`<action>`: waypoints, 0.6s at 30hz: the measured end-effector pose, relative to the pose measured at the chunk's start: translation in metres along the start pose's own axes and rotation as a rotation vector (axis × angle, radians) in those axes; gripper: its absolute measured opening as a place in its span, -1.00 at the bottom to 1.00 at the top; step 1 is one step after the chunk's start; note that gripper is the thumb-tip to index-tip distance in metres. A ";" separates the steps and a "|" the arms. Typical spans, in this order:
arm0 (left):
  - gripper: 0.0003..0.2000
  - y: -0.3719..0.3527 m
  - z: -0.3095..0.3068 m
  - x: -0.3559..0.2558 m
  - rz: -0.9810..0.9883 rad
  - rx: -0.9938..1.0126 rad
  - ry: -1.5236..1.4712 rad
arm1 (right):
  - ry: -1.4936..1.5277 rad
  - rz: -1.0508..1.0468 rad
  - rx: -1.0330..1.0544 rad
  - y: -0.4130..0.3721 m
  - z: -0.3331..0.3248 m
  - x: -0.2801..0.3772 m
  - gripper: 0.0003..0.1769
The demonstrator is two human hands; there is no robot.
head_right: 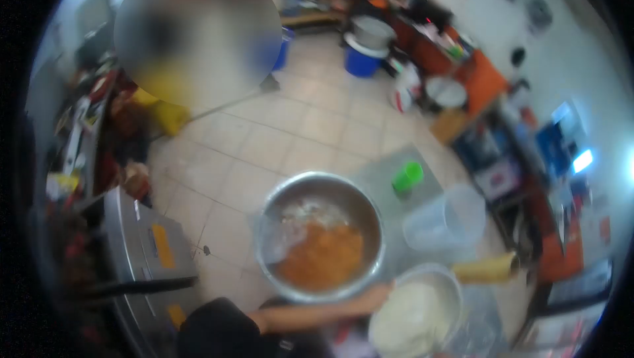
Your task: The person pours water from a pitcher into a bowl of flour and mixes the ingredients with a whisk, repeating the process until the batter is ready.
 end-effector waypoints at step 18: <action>-0.48 -0.018 -0.036 -0.060 0.101 0.018 0.296 | 0.206 0.606 0.074 -0.051 -0.096 0.099 -0.54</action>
Point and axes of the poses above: each hand's wrist, its own y-axis towards the middle knuckle, its own z-axis out of the palm, x = y × z, the point moved 5 cm from there along y, towards the middle knuckle, and after that the axes turned 11 degrees about -x, right-handed, at the moved point
